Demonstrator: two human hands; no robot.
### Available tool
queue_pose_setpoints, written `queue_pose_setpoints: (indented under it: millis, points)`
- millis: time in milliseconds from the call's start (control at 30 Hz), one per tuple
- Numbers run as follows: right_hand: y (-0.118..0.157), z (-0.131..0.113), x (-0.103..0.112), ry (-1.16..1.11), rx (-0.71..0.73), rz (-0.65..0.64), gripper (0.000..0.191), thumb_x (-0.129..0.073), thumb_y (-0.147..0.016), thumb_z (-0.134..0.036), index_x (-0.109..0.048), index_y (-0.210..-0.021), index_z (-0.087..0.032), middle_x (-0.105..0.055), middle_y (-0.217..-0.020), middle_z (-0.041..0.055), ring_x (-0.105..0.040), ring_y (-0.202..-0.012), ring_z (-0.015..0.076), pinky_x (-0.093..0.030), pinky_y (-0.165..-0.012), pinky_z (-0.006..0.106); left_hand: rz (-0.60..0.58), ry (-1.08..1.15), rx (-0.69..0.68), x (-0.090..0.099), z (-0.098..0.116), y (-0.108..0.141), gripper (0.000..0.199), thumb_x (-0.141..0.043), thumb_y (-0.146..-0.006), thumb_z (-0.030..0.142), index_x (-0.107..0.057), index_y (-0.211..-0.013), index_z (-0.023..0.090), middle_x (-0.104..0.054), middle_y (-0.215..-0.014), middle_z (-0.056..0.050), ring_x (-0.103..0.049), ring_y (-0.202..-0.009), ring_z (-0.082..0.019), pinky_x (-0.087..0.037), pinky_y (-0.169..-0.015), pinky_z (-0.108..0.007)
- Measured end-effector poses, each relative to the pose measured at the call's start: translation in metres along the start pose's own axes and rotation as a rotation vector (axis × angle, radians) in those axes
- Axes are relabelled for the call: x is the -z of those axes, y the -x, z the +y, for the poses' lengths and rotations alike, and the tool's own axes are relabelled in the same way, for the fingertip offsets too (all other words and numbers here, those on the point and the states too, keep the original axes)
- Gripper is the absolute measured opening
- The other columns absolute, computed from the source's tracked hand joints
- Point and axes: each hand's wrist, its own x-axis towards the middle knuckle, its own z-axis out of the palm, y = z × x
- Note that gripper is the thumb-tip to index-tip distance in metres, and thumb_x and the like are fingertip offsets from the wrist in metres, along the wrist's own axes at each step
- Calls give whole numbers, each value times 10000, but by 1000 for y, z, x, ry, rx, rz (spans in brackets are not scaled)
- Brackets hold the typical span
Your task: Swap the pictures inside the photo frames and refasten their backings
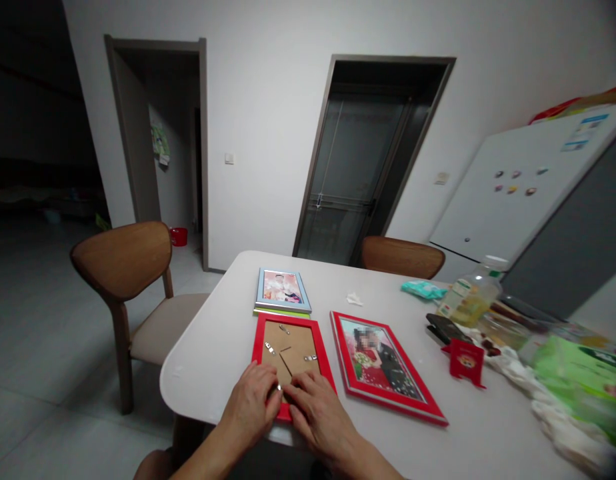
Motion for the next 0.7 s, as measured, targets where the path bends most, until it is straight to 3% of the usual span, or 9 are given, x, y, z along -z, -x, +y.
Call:
queue_pose_setpoints:
  millis: [167,567,700]
  points:
    - [-3,-2,0,1,-33,-13,196,-442,-777,-213,-551,-938,-231,-511,-909,26,-410,-852,168,-343,-748,311,-9,30,17,1,2,-1,131,-487,-708,103,-570,-784,170,-628,-895,-62,-575,-858,-182,-408,-901,-403]
    - [3,-2,10,-151,57,-67,189,-432,-783,-197,-592,-875,-238,-537,-941,32,-435,-879,170,-350,-774,313,-5,68,49,-1,1,3,126,-476,-711,92,-558,-759,175,-618,-887,-43,-559,-860,-168,-370,-927,-390]
    - [-17,9,3,-188,-1,19,252,-397,-806,-214,-571,-989,-199,-553,-953,69,-463,-876,173,-361,-781,310,-14,88,42,0,2,3,126,-463,-717,94,-550,-753,178,-616,-857,-37,-557,-839,-164,-368,-924,-386]
